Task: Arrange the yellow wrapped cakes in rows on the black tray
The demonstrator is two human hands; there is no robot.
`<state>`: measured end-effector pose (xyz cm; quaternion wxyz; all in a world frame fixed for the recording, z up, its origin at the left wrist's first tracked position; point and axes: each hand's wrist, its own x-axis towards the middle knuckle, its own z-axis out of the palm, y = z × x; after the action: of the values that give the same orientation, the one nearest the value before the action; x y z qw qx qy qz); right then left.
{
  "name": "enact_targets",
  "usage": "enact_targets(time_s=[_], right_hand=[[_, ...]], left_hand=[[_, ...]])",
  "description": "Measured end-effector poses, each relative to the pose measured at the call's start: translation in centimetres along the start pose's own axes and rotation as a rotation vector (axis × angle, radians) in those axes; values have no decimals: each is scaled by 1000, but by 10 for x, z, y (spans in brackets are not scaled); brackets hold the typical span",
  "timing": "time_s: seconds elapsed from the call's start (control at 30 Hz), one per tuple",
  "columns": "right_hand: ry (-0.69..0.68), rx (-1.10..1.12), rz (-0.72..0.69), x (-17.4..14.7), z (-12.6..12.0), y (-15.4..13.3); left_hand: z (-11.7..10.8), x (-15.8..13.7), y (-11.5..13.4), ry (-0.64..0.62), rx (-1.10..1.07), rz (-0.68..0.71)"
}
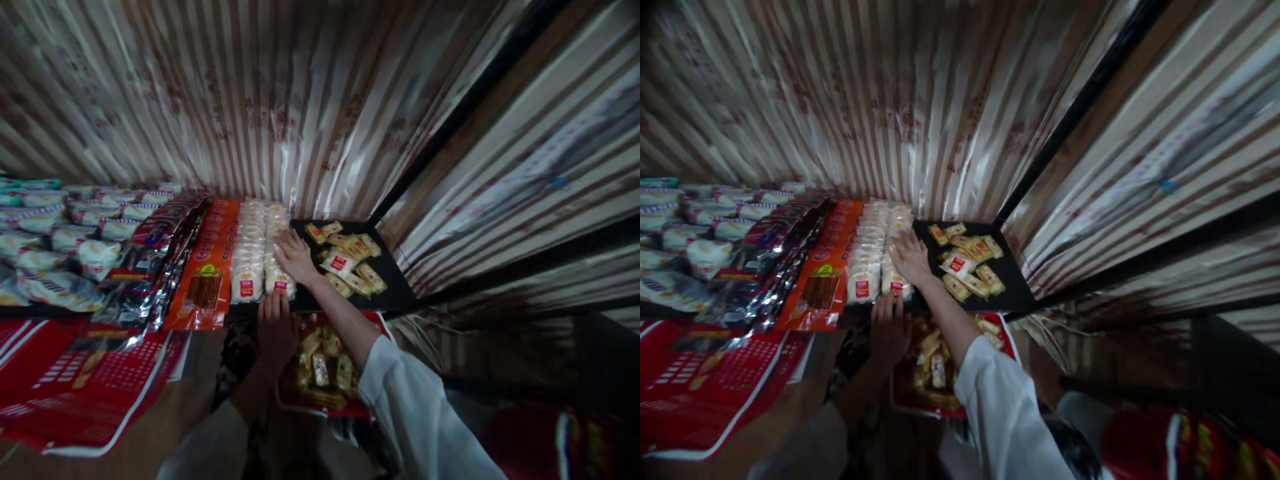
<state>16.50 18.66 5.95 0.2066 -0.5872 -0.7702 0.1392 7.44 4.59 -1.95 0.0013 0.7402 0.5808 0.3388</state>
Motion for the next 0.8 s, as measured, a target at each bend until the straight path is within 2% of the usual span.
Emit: enact_targets(time_s=[0.1, 0.17, 0.33, 0.47, 0.6, 0.7, 0.8], right_hand=[[235, 144, -18, -31, -10, 0], [344, 228, -5, -62, -17, 0], [443, 322, 144, -151, -21, 15], [403, 259, 349, -217, -3, 43], [257, 146, 524, -270, 20, 71], [123, 35, 642, -292, 32, 87], [9, -25, 642, -300, 41, 97]], left_hand=[[-6, 1, 1, -67, -22, -20], [-8, 0, 1, -89, -47, -14], [-6, -11, 3, -76, -91, 23], [-7, -22, 9, -82, -120, 49], [-9, -37, 14, -123, -182, 71], [-3, -53, 17, -202, -228, 77], [7, -71, 19, -283, -241, 48]])
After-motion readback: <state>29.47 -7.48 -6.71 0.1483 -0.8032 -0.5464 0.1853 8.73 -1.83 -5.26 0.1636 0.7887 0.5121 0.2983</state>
